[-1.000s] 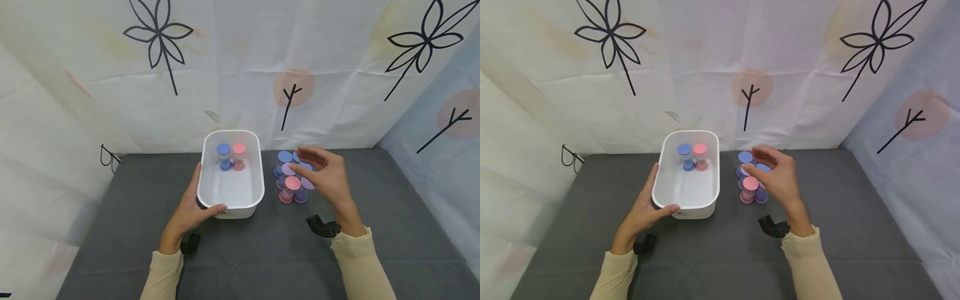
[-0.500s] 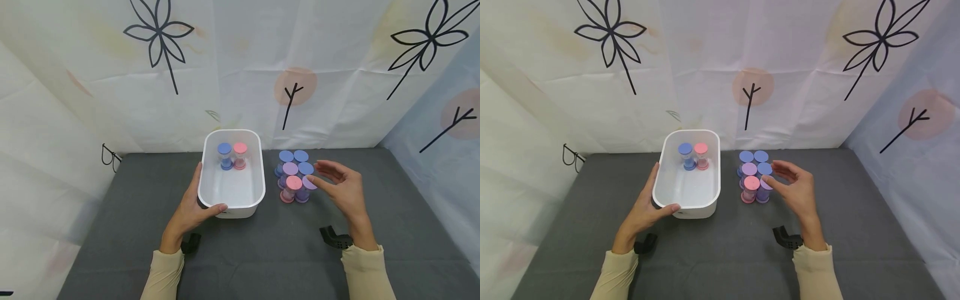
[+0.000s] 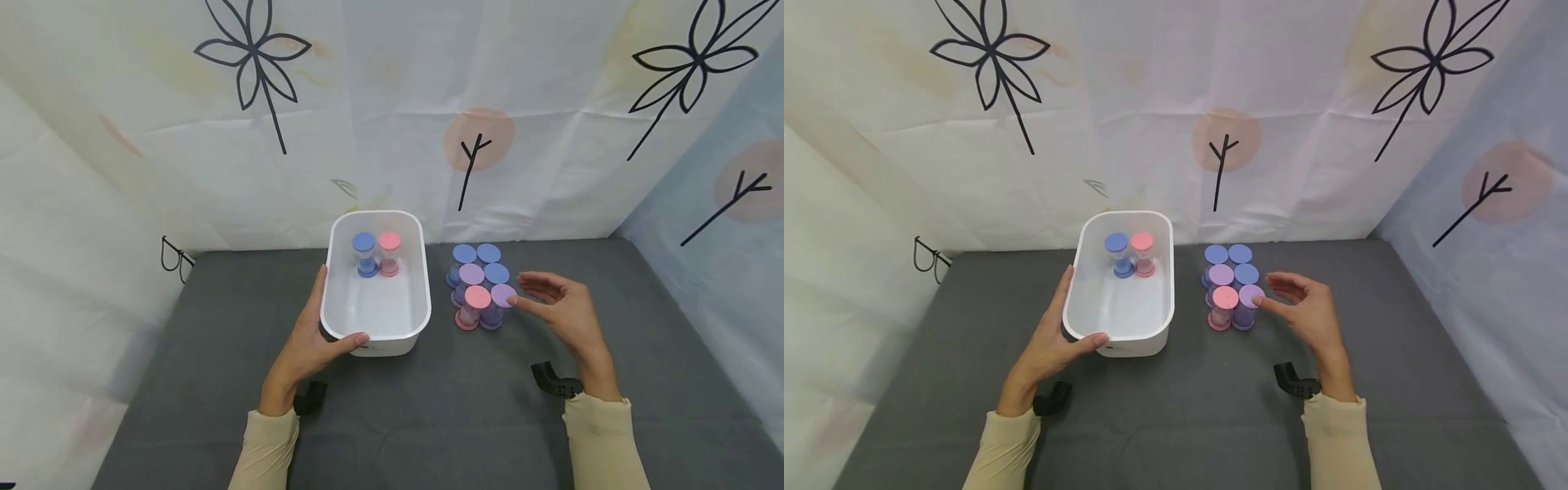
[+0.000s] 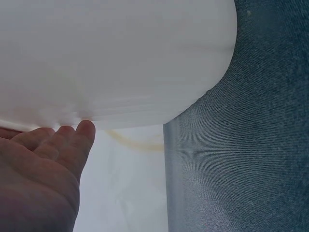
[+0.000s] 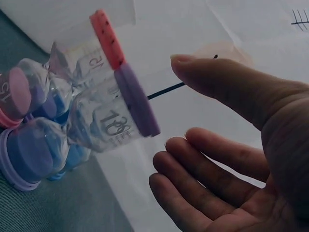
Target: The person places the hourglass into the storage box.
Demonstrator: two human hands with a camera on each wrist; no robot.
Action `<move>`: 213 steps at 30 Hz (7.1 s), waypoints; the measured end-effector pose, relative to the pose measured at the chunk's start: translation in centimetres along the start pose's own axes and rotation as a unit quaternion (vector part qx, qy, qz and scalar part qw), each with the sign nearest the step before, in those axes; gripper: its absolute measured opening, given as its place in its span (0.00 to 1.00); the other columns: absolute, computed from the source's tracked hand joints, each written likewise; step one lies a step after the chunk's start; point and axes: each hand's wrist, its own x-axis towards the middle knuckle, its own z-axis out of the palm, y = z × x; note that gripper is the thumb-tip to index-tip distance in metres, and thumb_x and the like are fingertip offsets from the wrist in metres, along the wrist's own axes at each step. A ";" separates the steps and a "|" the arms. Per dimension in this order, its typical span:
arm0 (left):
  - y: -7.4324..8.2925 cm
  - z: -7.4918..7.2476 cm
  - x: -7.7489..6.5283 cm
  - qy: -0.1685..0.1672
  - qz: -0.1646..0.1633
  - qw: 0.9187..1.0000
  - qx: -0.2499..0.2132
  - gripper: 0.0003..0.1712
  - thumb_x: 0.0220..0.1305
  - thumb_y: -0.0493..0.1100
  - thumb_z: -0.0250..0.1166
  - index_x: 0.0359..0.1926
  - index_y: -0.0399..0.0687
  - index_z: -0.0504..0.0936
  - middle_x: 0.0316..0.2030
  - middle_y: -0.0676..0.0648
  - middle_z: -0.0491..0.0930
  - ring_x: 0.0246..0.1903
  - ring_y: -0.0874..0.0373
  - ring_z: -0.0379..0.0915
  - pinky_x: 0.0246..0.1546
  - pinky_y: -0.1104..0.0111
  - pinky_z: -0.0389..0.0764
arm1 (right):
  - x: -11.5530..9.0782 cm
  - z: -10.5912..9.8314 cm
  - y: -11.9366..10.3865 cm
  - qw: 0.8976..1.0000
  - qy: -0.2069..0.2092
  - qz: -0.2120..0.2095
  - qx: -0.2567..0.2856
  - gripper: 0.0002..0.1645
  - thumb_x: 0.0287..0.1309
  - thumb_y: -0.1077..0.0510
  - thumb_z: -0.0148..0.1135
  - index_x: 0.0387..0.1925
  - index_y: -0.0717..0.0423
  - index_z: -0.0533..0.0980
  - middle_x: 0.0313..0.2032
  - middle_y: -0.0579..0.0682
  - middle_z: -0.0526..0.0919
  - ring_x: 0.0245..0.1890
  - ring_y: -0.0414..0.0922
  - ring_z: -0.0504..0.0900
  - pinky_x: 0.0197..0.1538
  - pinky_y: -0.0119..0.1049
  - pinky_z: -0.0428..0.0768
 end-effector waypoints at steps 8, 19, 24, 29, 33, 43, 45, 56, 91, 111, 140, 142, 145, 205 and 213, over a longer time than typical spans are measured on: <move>0.0 0.2 0.1 0.000 -0.001 1.000 -0.002 0.74 0.48 0.38 0.82 0.82 0.63 0.38 0.80 0.50 0.47 0.72 0.42 0.55 0.68 0.43 0.58 | 0.4 0.2 1.5 0.999 -0.049 0.001 0.002 0.32 0.54 0.55 0.79 0.58 0.64 0.79 0.54 0.61 0.82 0.49 0.33 0.82 0.49 0.23 0.78; -0.1 0.0 0.0 -0.001 -0.006 1.000 -0.003 0.74 0.48 0.38 0.82 0.82 0.62 0.37 0.80 0.49 0.47 0.72 0.42 0.55 0.68 0.42 0.57 | 0.6 0.9 2.0 0.998 -0.065 -0.003 0.015 0.32 0.52 0.59 0.79 0.57 0.66 0.78 0.54 0.62 0.81 0.46 0.34 0.82 0.48 0.23 0.79; 0.0 0.0 0.0 0.000 -0.006 1.000 0.002 0.73 0.49 0.41 0.82 0.82 0.63 0.38 0.79 0.50 0.48 0.72 0.40 0.55 0.67 0.42 0.59 | 0.7 1.1 2.3 0.998 -0.066 -0.003 0.008 0.33 0.51 0.59 0.80 0.58 0.66 0.78 0.54 0.62 0.81 0.46 0.34 0.82 0.50 0.25 0.79; 0.1 0.0 -0.1 0.001 -0.007 1.000 0.002 0.73 0.49 0.41 0.82 0.82 0.63 0.38 0.79 0.50 0.48 0.72 0.41 0.55 0.68 0.42 0.58 | 0.8 1.3 2.9 0.998 -0.069 -0.007 0.008 0.34 0.49 0.60 0.81 0.57 0.67 0.78 0.54 0.62 0.80 0.47 0.32 0.81 0.52 0.27 0.79; 0.1 0.0 -0.1 0.001 -0.006 1.000 0.001 0.73 0.48 0.38 0.81 0.82 0.61 0.38 0.79 0.48 0.48 0.72 0.41 0.55 0.68 0.42 0.57 | 0.9 1.4 3.2 0.998 -0.066 -0.012 0.011 0.34 0.50 0.60 0.81 0.57 0.68 0.78 0.54 0.62 0.80 0.48 0.32 0.81 0.55 0.27 0.78; 0.1 0.0 -0.1 0.001 -0.003 1.000 -0.003 0.73 0.49 0.39 0.82 0.82 0.61 0.38 0.79 0.48 0.48 0.72 0.40 0.56 0.67 0.42 0.59 | 0.8 1.4 3.4 0.997 -0.075 -0.027 0.012 0.31 0.51 0.62 0.79 0.56 0.68 0.78 0.53 0.62 0.80 0.47 0.34 0.81 0.54 0.26 0.77; 0.0 0.0 -0.1 0.000 -0.005 1.000 -0.002 0.73 0.49 0.40 0.82 0.82 0.63 0.38 0.79 0.49 0.48 0.72 0.41 0.56 0.67 0.42 0.59 | 0.8 1.3 3.4 0.996 -0.082 -0.028 0.019 0.31 0.51 0.64 0.79 0.56 0.69 0.77 0.54 0.62 0.80 0.47 0.34 0.81 0.54 0.26 0.77; 3.5 0.0 -0.2 -0.006 -0.017 1.000 -0.013 0.71 0.49 0.33 0.79 0.81 0.44 0.37 0.79 0.39 0.47 0.72 0.41 0.54 0.68 0.40 0.56 | 0.7 0.7 3.7 0.993 -0.108 -0.032 0.032 0.32 0.51 0.66 0.78 0.58 0.70 0.77 0.56 0.65 0.79 0.51 0.30 0.80 0.55 0.21 0.73; 3.0 0.1 -0.1 -0.007 -0.017 1.000 -0.016 0.72 0.50 0.33 0.79 0.82 0.48 0.36 0.79 0.43 0.47 0.68 0.44 0.59 0.65 0.39 0.61 | -0.5 -1.0 0.7 0.992 -0.078 -0.074 0.067 0.32 0.48 0.71 0.78 0.57 0.68 0.79 0.51 0.48 0.85 0.50 0.39 0.83 0.51 0.27 0.79; 0.1 0.1 -0.1 0.001 -0.010 1.000 -0.007 0.73 0.49 0.39 0.81 0.82 0.62 0.37 0.79 0.48 0.48 0.72 0.41 0.55 0.67 0.43 0.59 | -1.7 -0.8 -2.7 0.966 -0.019 -0.150 0.209 0.32 0.42 0.85 0.71 0.55 0.79 0.76 0.50 0.56 0.85 0.47 0.46 0.83 0.51 0.29 0.80; 3.8 0.0 -0.2 -0.006 -0.021 1.000 -0.014 0.71 0.49 0.34 0.79 0.82 0.46 0.37 0.79 0.46 0.48 0.70 0.47 0.57 0.67 0.41 0.58 | -1.9 2.8 -5.9 0.916 -0.045 -0.240 0.317 0.32 0.36 0.92 0.64 0.50 0.87 0.73 0.48 0.66 0.83 0.43 0.50 0.82 0.47 0.33 0.81; 3.2 0.0 -0.2 -0.005 -0.022 1.000 -0.015 0.72 0.49 0.34 0.79 0.82 0.49 0.36 0.79 0.44 0.47 0.71 0.47 0.56 0.67 0.41 0.58 | -1.8 3.0 -6.4 0.915 -0.048 -0.246 0.316 0.32 0.35 0.92 0.64 0.50 0.87 0.74 0.47 0.66 0.83 0.43 0.50 0.82 0.47 0.33 0.81; 1.7 0.1 -0.2 -0.002 -0.017 1.000 -0.013 0.73 0.48 0.35 0.80 0.82 0.53 0.36 0.79 0.44 0.46 0.71 0.48 0.55 0.68 0.41 0.57 | -1.4 3.4 -7.4 0.910 -0.054 -0.253 0.323 0.31 0.35 0.92 0.64 0.49 0.87 0.74 0.47 0.67 0.83 0.43 0.51 0.82 0.47 0.34 0.81; -0.1 -0.1 0.1 -0.009 0.005 1.000 -0.015 0.74 0.49 0.40 0.82 0.82 0.62 0.36 0.77 0.53 0.54 0.63 0.45 0.67 0.60 0.38 0.67 | 10.8 17.2 -12.2 0.954 -0.241 -0.040 0.175 0.27 0.48 0.69 0.79 0.53 0.67 0.82 0.43 0.57 0.87 0.41 0.47 0.87 0.46 0.37 0.83; -0.1 -0.1 0.1 -0.005 0.008 1.000 -0.010 0.74 0.49 0.45 0.82 0.82 0.61 0.37 0.78 0.45 0.53 0.65 0.36 0.65 0.61 0.41 0.67 | 11.1 18.6 -12.0 0.968 -0.217 -0.020 0.124 0.27 0.45 0.66 0.81 0.50 0.65 0.84 0.41 0.57 0.88 0.41 0.46 0.87 0.47 0.36 0.82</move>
